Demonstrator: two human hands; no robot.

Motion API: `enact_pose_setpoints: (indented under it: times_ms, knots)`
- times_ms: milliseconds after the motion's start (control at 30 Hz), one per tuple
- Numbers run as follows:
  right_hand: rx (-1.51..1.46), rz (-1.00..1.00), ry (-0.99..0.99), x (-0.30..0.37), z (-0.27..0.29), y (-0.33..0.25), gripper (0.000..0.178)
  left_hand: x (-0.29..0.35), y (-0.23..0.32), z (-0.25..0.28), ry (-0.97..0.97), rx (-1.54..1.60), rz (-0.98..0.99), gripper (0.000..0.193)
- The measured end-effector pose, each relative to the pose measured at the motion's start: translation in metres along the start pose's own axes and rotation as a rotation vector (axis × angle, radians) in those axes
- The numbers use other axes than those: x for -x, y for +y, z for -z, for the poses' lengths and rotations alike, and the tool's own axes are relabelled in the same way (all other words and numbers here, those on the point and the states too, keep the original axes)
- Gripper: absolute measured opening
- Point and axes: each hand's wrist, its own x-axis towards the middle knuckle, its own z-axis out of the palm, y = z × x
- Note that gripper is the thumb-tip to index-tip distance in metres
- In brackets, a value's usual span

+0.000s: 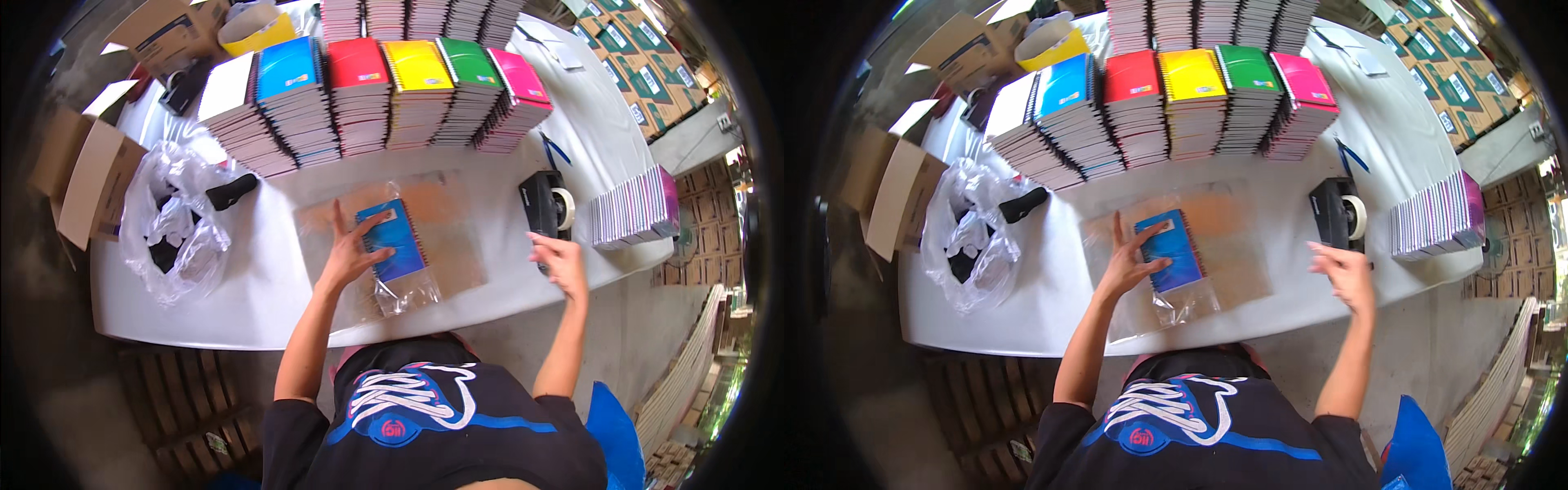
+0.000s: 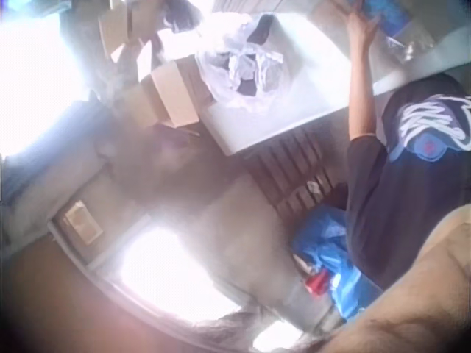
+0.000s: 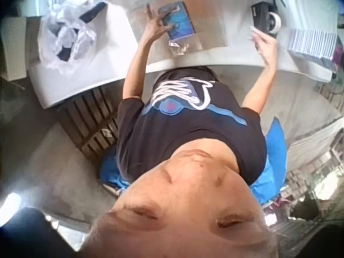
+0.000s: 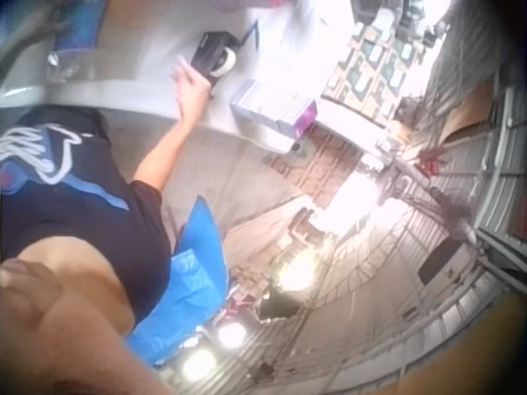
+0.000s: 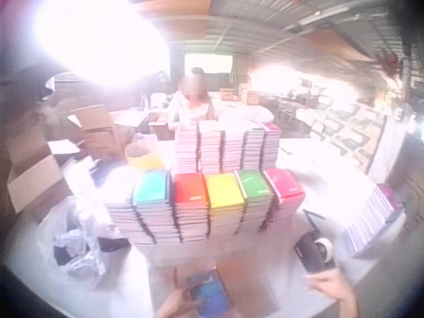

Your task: The person selects several colorful notebooks from stacks on a table, gathers them together, places them into a plastic bag, and secures the bag with tape before placing it on a stack of already packed bags.

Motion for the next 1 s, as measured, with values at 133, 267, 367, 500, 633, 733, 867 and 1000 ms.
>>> enact_pose_setpoints:
  times_ms: [133, 267, 367, 500, 633, 733, 867, 1000]
  knots:
    - [-0.026, 0.137, -0.689, -0.043, -0.108, -0.093, 0.084, 0.0, -0.014, 0.0, 0.022, -0.012, -0.016, 0.07]
    - [0.287, 0.223, -0.679, -0.079, -0.186, -0.111, 0.103, -0.001, -0.016, -0.006, 0.033, 0.038, -0.035, 0.073]
    - [0.639, 0.414, -0.438, -0.089, -0.215, -0.095, 0.115, -0.002, -0.018, -0.012, 0.067, 0.019, -0.062, 0.074]
    - [0.844, 0.287, -0.356, -0.077, -0.208, -0.125, 0.113, 0.0, -0.027, -0.011, 0.057, 0.042, -0.034, 0.075]
    - [0.587, 0.303, -0.294, -0.095, -0.19, -0.046, 0.11, -0.001, -0.023, -0.013, 0.063, 0.082, -0.003, 0.097]
    - [0.108, 0.272, -0.462, -0.089, -0.201, -0.02, 0.097, 0.008, -0.016, -0.021, 0.142, 0.516, 0.051, 0.124]
    - [-0.379, 0.291, -0.388, -0.037, -0.201, -0.047, 0.1, 0.038, 0.008, -0.033, 0.382, 0.698, -0.147, 0.146]
    - [-0.346, 0.611, -0.423, -0.017, -0.203, -0.019, 0.111, 0.069, 0.015, -0.03, 0.434, 0.428, -0.252, 0.144]
